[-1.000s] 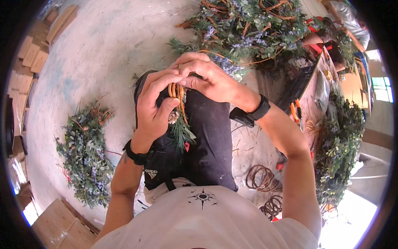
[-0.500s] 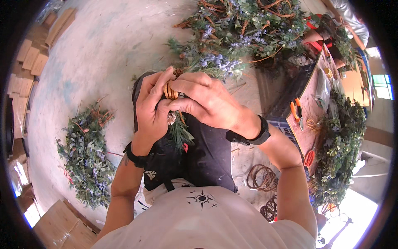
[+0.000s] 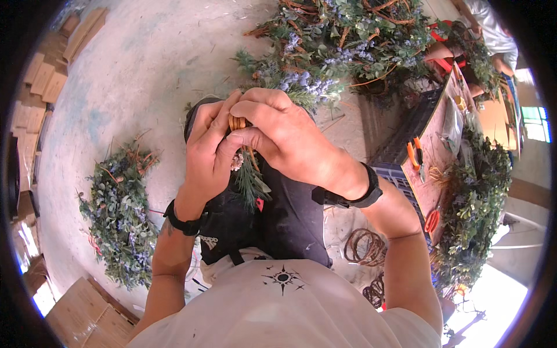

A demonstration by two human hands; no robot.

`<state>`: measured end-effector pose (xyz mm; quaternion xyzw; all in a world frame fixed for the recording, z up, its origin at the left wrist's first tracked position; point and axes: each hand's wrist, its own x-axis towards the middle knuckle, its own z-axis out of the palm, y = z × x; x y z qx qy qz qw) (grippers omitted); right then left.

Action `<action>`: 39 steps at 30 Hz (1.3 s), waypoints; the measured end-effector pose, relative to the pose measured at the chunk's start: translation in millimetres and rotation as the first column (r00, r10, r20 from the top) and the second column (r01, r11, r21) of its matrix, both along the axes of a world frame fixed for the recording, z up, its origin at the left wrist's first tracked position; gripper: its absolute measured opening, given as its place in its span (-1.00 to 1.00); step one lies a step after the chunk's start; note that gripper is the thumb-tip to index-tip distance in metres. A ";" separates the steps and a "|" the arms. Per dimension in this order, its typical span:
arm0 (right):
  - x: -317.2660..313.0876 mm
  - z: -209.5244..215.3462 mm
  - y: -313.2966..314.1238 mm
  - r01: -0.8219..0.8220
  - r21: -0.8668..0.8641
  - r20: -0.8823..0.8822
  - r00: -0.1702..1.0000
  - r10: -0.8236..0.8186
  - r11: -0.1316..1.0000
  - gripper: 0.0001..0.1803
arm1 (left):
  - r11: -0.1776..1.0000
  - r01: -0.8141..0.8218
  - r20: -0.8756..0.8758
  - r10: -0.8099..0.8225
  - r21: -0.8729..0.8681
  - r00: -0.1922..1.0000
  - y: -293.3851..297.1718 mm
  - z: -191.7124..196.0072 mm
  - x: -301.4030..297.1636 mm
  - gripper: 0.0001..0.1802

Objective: The person is assembling decorative greenery and floral arrangements using vine bases, faux leaves, and pine cones.

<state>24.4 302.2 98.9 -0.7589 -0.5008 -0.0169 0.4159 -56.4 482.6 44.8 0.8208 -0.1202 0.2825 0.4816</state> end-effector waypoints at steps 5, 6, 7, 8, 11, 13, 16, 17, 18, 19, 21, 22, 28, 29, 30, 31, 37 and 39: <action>-1.5 8.2 2.6 -0.012 -0.014 -0.011 1.000 0.012 1.000 -0.56 | 1.000 -0.012 0.026 0.011 0.011 1.000 2.4 0.9 1.1 -0.50; -2.0 9.3 2.0 -0.022 -0.031 0.004 1.000 0.022 0.999 -0.56 | 1.000 -0.005 0.039 0.005 0.015 0.999 2.5 1.2 1.4 -0.52; -2.4 10.3 1.4 -0.031 -0.048 0.020 0.999 0.032 0.998 -0.57 | 1.000 0.001 0.053 -0.002 0.019 0.999 2.7 1.3 2.0 -0.54; -2.1 11.6 0.8 -0.030 -0.049 0.020 0.999 0.031 0.998 -0.57 | 1.000 0.002 0.053 -0.003 0.018 0.999 4.2 1.0 3.4 -0.54; -2.2 13.8 0.2 -0.043 -0.097 -0.017 0.999 0.041 0.994 -0.59 | 0.997 0.012 0.076 -0.017 0.070 0.997 7.6 -0.9 5.3 -0.53; -0.7 14.2 1.0 -0.049 -0.085 -0.017 0.999 0.048 0.995 -0.61 | 0.999 0.030 0.075 -0.028 -0.027 0.997 6.2 -2.9 7.7 -0.51; -0.6 9.9 -4.5 -0.027 -0.106 0.003 1.000 0.028 0.994 -0.64 | 0.969 0.009 -0.037 -0.018 -0.245 0.999 -2.1 3.3 4.2 -0.51; 0.1 10.0 -3.7 -0.029 -0.107 0.002 1.000 0.029 0.994 -0.64 | 0.969 0.007 -0.038 -0.017 -0.246 0.999 -1.0 2.3 5.0 -0.51; 0.7 11.0 -1.7 -0.035 -0.096 -0.001 0.999 0.035 0.995 -0.65 | 0.982 0.034 -0.032 -0.040 -0.185 0.999 1.6 1.5 5.9 -0.49; 0.8 11.5 -0.1 -0.041 -0.084 -0.005 0.999 0.041 0.996 -0.65 | 0.991 0.059 -0.028 -0.063 -0.124 0.998 3.1 0.9 5.8 -0.47; -0.3 11.2 1.7 -0.042 -0.083 -0.017 0.999 0.041 0.996 -0.66 | 0.990 0.039 -0.038 -0.045 -0.138 0.998 1.0 -2.0 4.7 -0.47; -0.5 11.1 2.8 -0.040 -0.083 -0.027 0.999 0.038 0.996 -0.66 | 0.988 0.022 -0.047 -0.029 -0.151 0.998 0.2 -2.3 5.0 -0.48; -0.1 13.4 5.8 -0.060 -0.084 -0.079 0.995 0.054 0.995 -0.67 | 0.993 -0.047 0.042 0.052 -0.109 0.998 -4.2 2.1 8.1 -0.65; -1.4 14.9 6.1 -0.057 -0.081 -0.077 0.996 0.051 0.995 -0.67 | 0.994 -0.043 0.044 0.048 -0.105 0.998 -4.1 2.3 8.9 -0.65; -4.0 16.7 5.8 -0.044 -0.088 -0.052 0.998 0.039 0.995 -0.67 | 0.995 -0.050 0.038 0.053 -0.086 0.998 -4.1 2.4 9.5 -0.67; -5.8 18.7 5.4 -0.029 -0.094 -0.026 0.999 0.027 0.995 -0.68 | 0.996 -0.055 0.034 0.057 -0.066 0.998 -4.1 2.7 10.0 -0.70; 6.4 4.6 -1.4 0.043 -0.030 -0.065 0.997 -0.045 0.999 -0.69 | 0.996 -0.058 0.015 0.059 -0.062 0.998 -6.4 3.6 6.8 -0.72; 3.7 4.0 -3.3 0.074 0.011 -0.054 0.996 -0.073 0.997 -0.68 | 0.997 -0.066 0.033 0.067 -0.025 0.997 -7.9 2.7 7.6 -0.70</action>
